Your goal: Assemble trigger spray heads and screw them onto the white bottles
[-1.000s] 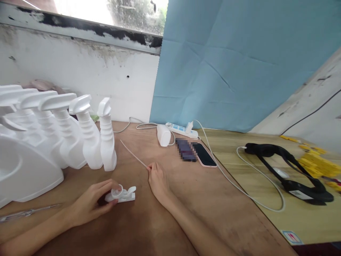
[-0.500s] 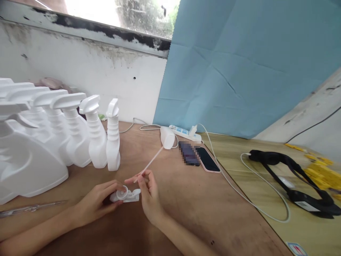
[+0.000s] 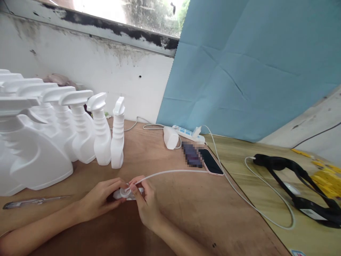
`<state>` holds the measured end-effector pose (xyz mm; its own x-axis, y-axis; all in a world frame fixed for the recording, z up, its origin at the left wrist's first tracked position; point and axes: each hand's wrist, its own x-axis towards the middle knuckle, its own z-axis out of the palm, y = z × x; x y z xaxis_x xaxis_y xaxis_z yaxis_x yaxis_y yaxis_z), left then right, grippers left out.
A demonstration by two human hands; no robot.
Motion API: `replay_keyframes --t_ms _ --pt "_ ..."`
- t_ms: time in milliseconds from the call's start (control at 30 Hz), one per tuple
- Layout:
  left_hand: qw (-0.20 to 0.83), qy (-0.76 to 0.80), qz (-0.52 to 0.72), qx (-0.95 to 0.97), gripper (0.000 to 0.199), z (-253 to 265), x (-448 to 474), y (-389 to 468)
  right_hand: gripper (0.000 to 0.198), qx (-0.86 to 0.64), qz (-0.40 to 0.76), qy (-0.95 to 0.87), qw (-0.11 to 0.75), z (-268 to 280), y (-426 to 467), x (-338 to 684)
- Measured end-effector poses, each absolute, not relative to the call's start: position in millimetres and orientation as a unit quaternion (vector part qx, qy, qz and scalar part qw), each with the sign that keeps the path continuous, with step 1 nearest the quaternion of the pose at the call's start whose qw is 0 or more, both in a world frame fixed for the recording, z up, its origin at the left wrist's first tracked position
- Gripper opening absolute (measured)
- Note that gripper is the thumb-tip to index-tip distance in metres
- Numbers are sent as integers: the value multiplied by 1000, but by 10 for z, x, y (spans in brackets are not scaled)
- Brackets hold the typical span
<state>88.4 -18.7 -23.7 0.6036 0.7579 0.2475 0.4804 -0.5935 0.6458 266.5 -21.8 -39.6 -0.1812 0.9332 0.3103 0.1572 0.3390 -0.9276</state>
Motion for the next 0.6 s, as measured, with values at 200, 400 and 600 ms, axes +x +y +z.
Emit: replay_keyframes --t_ms 200,400,600 --pt "263 361 260 856 19 -232 881 -190 15 -417 328 -707 468 -379 -219 2670" --pt "260 360 256 858 20 -239 865 -200 14 -395 253 -771 430 -305 -199 2711" --pt "265 372 258 852 5 -276 878 -180 17 -359 104 -871 320 -89 -131 2701"
